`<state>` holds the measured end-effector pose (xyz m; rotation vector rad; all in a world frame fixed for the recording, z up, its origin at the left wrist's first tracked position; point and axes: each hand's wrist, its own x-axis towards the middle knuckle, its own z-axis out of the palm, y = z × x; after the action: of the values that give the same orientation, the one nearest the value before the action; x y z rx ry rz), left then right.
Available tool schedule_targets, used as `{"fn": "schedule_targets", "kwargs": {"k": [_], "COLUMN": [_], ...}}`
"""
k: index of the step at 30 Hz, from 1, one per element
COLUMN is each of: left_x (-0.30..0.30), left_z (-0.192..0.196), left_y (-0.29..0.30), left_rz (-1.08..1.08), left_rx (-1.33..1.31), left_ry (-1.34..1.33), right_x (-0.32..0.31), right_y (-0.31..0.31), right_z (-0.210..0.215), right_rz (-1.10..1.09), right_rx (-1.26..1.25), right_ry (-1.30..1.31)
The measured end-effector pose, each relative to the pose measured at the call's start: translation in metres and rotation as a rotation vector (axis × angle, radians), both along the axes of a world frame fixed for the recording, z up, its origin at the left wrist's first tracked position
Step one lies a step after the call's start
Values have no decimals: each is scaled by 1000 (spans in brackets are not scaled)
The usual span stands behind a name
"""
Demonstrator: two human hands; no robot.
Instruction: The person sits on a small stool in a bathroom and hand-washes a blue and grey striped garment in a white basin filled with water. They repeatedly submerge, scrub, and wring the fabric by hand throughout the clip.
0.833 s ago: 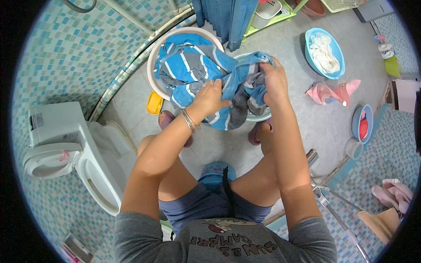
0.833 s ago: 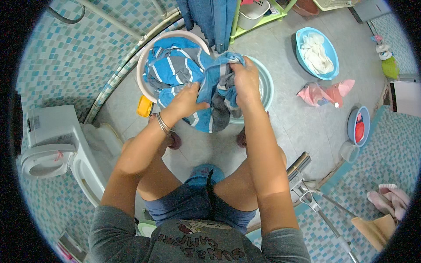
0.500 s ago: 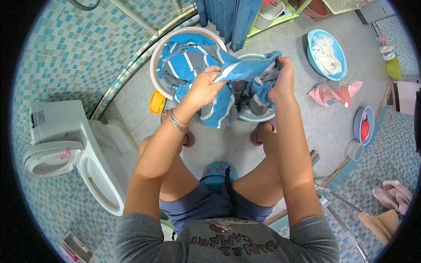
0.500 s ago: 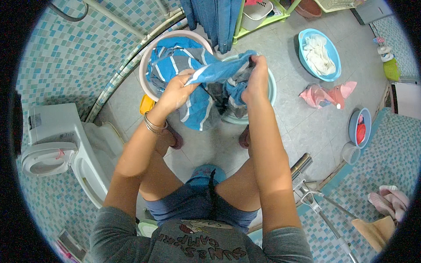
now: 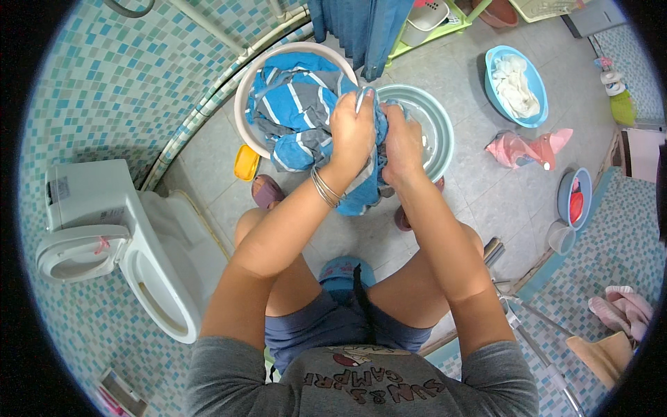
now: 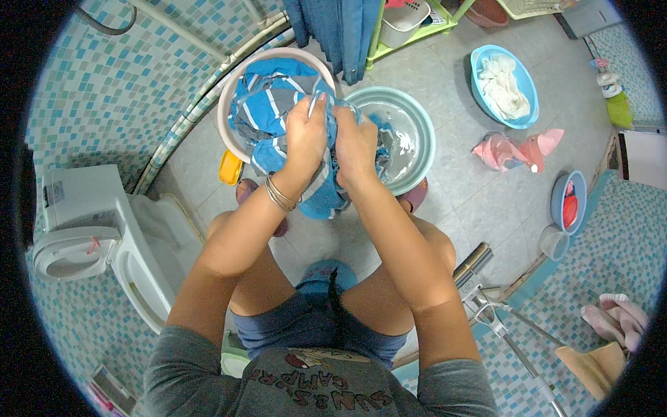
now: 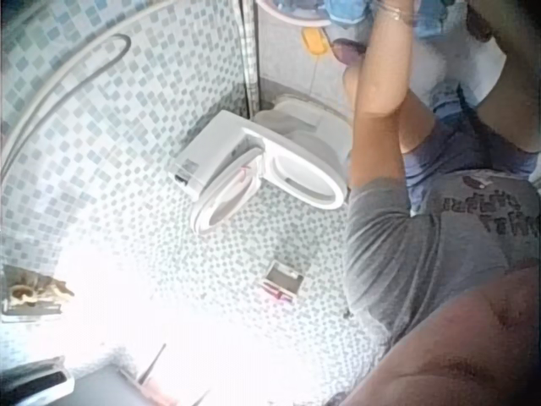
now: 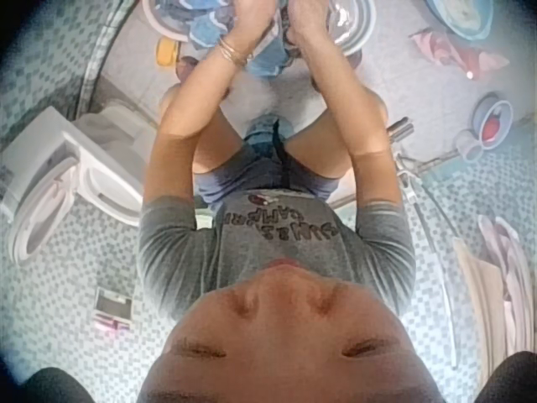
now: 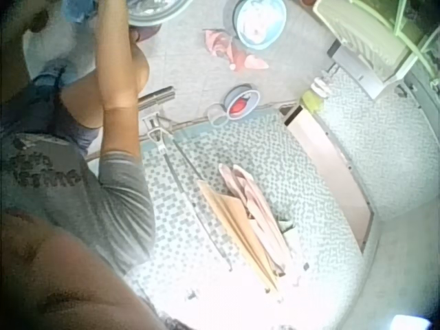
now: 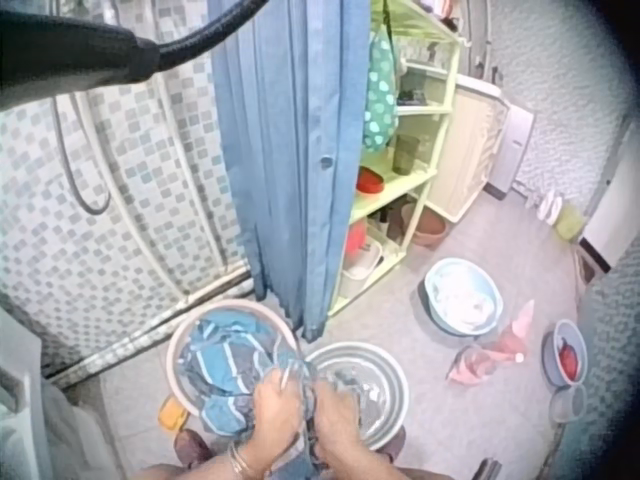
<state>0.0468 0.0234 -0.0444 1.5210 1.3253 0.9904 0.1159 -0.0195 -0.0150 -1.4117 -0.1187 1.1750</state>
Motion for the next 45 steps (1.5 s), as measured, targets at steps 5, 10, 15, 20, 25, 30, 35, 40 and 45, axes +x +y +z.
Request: {"fn": "schedule_targets", "kwargs": {"k": [5,10,15,20,25,30,35,40,45], "left_x": [11,2,10,8,9,7,10,-1,6], "left_z": [9,9,7,19,8,7,16,4,3], "left_y": [-31,-31,-8,-36,-9,-7,-40,2,-14], "left_rz": [-181,-237,-51,-305,-161,-129,-289,-195,-137], "left_rx": [281,308,259,447,360,79,476,177,193], "left_ry": [-28,86,-88,-30,-4,1,-10,-5,-1], "right_x": [33,18,7,31,9,6,35,-2,8], "right_y": [11,8,0,1,-3,-3,7,-5,-4], "right_z": [-32,-29,-10,-25,-7,-4,-21,-1,-18], "right_rz": [-255,-102,-92,-88,-86,-114,-79,-8,-100], "right_rx": [-95,20,73,59,61,7,-87,-22,11], "right_ry": [112,-6,85,182,112,36,-46,14,158]}}
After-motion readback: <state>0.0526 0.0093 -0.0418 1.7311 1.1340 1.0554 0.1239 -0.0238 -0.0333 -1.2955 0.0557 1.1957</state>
